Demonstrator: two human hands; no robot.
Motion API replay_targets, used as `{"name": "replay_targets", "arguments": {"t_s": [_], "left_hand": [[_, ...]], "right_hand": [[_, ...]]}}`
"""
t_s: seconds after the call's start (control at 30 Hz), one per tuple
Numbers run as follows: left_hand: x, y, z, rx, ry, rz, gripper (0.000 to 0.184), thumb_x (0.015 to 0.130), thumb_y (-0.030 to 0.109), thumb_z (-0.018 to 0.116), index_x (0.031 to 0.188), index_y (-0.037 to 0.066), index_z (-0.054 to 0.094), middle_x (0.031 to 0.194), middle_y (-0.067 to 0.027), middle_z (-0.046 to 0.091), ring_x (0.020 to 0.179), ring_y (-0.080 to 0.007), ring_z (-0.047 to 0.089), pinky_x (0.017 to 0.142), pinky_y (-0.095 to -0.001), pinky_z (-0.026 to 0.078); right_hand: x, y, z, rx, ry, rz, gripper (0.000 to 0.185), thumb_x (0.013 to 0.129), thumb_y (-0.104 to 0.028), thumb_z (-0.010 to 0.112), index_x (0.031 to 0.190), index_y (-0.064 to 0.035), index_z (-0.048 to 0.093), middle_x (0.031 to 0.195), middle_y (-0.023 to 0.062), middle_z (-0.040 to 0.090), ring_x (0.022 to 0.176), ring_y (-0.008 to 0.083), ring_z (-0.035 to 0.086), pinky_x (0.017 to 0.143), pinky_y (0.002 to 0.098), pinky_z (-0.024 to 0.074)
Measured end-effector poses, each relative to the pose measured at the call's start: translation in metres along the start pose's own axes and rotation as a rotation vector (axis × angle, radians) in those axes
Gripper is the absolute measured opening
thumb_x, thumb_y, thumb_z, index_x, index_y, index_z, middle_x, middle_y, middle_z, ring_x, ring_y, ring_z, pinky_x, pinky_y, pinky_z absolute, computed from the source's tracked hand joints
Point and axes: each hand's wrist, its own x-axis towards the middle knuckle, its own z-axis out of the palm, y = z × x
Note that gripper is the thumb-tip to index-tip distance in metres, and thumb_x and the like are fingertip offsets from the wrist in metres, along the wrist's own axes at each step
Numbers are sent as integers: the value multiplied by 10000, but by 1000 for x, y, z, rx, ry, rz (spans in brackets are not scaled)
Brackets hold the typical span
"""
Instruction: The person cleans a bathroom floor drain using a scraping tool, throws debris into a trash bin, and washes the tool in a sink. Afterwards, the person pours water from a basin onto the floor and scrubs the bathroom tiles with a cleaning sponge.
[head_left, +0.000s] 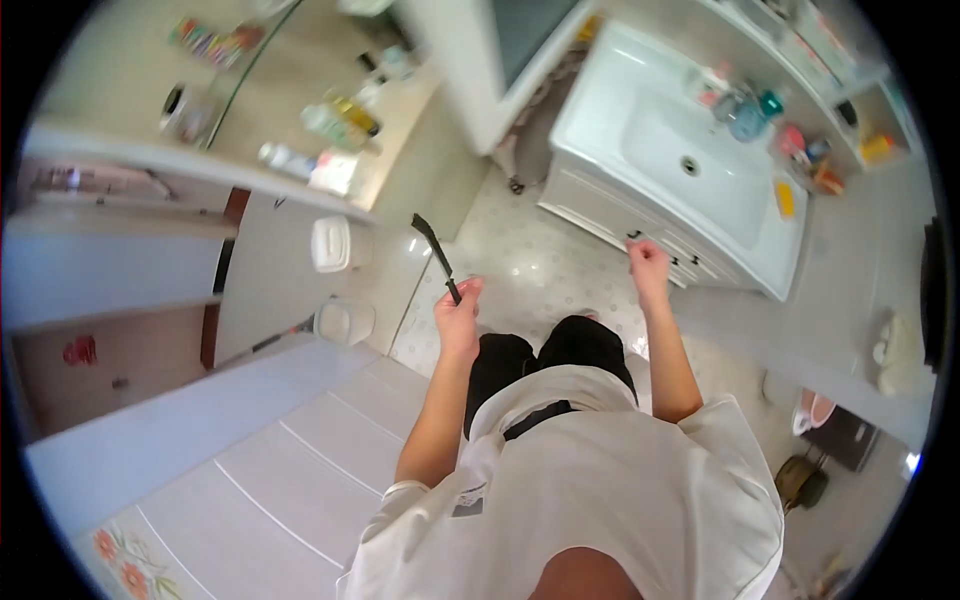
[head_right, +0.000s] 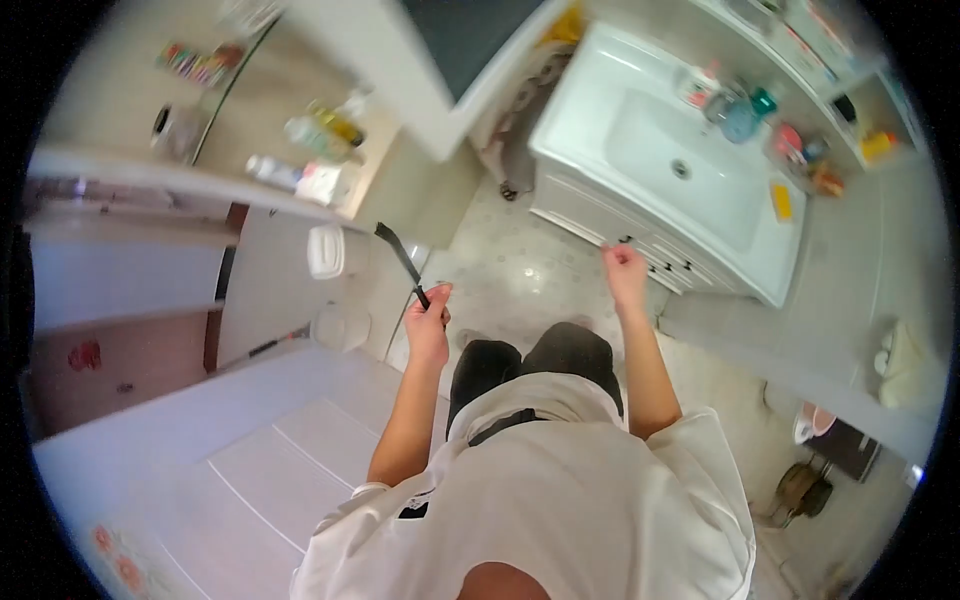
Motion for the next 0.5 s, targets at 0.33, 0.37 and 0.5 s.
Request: {"name": "replay_targets", "arguments": {"t_s": [0.33, 0.37, 0.5], "left_hand": [[21, 49, -239, -334, 338, -20, 226, 897, 202, 775, 1000, 24, 681, 660, 40, 489, 574, -78, 407, 558, -249, 334], [21, 52, -254, -369, 356, -33, 228, 895, 203, 776, 1006, 30, 675, 656, 43, 481, 573, -78, 407, 561, -250, 333], [20, 63, -300, -451, 356, -48, 219, 893, 205, 780, 994, 42, 673, 648, 50, 473, 565, -75, 412, 551, -248, 324]], "right_hand": [[-105, -64, 224, -312, -500, -438, 155, 887, -154, 705, 980, -30, 690, 693, 30, 577, 659, 111, 567, 623, 293, 484], [-124, -72, 253, -265, -640, -407, 184, 880, -122, 712, 1041, -38, 686, 718, 22, 585, 666, 109, 568, 634, 280, 487], [-216, -123, 362, -105, -1016, -546, 383, 848, -71, 755, 1219, -62, 663, 801, 7, 600, 675, 100, 554, 649, 273, 494]]}}
